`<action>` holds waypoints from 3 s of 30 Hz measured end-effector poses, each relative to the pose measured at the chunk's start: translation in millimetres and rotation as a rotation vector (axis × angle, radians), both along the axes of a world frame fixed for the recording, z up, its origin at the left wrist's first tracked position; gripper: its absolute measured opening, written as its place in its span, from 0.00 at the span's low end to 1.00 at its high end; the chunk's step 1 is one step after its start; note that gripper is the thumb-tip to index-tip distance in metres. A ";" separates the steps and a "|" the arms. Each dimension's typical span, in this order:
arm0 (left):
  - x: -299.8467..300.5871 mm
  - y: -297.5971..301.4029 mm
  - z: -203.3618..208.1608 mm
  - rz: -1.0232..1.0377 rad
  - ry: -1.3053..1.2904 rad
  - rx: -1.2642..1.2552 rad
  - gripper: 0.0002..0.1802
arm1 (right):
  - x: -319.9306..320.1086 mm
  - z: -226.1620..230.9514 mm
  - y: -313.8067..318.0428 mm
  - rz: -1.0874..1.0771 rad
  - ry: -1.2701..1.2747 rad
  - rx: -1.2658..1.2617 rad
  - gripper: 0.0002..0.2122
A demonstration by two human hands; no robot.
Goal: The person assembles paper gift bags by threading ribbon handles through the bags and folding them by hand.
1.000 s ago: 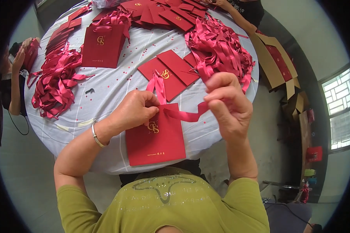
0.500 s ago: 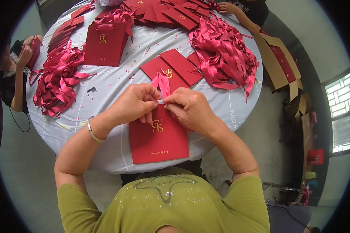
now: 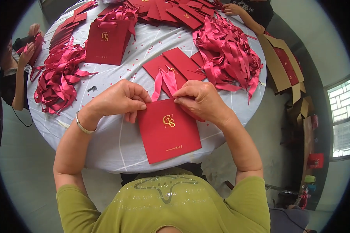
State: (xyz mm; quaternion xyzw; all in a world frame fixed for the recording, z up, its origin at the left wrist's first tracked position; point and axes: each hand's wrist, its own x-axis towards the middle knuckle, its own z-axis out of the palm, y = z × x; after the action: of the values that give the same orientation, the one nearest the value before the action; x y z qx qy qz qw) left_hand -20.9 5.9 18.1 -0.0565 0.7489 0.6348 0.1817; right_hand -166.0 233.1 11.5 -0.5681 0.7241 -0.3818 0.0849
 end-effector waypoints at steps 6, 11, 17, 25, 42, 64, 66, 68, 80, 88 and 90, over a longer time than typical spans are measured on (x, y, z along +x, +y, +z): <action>-4.2 3.2 -4.8 0.038 -0.075 -0.051 0.07 | 18.5 4.8 -3.2 -0.042 0.193 -0.027 0.10; -4.9 0.6 -12.4 0.049 -0.106 -0.020 0.07 | 42.8 13.7 -5.8 -0.011 0.269 -0.062 0.13; -4.6 1.2 -12.7 0.040 -0.098 -0.022 0.07 | 46.4 2.0 -6.0 0.040 0.171 -0.054 0.08; -2.7 1.8 -11.0 0.045 -0.094 -0.016 0.06 | 52.2 1.2 -16.1 0.002 0.447 -0.155 0.08; -2.7 9.5 -10.0 0.083 -0.094 -0.064 0.05 | 65.7 -1.8 -25.2 0.103 0.736 -0.039 0.05; 5.4 22.3 5.5 0.002 0.060 -0.209 0.11 | 38.5 36.9 -28.0 0.037 -0.313 0.432 0.14; 5.6 24.1 7.9 0.033 0.021 -0.214 0.12 | 26.2 39.3 -20.3 0.107 -0.293 0.414 0.20; 5.4 24.0 8.1 0.024 0.017 -0.218 0.13 | 21.3 54.4 -16.2 0.090 -0.282 0.409 0.21; 6.1 28.4 -1.1 0.064 0.053 -0.154 0.20 | 25.4 44.6 -11.7 -0.032 -0.012 -0.180 0.15; 4.4 26.4 0.6 0.062 0.058 -0.150 0.18 | 20.5 36.7 -11.1 0.042 -0.637 -0.091 0.11; 5.5 26.1 2.1 0.017 0.066 -0.085 0.16 | 16.8 34.6 -10.0 0.092 -0.684 -0.078 0.11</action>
State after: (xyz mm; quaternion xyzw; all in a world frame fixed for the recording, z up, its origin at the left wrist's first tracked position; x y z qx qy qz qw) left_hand -15.3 31.9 20.1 -0.0497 0.7801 0.6056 0.1491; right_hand -149.2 223.0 46.1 -0.4419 0.6123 -0.5733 0.3180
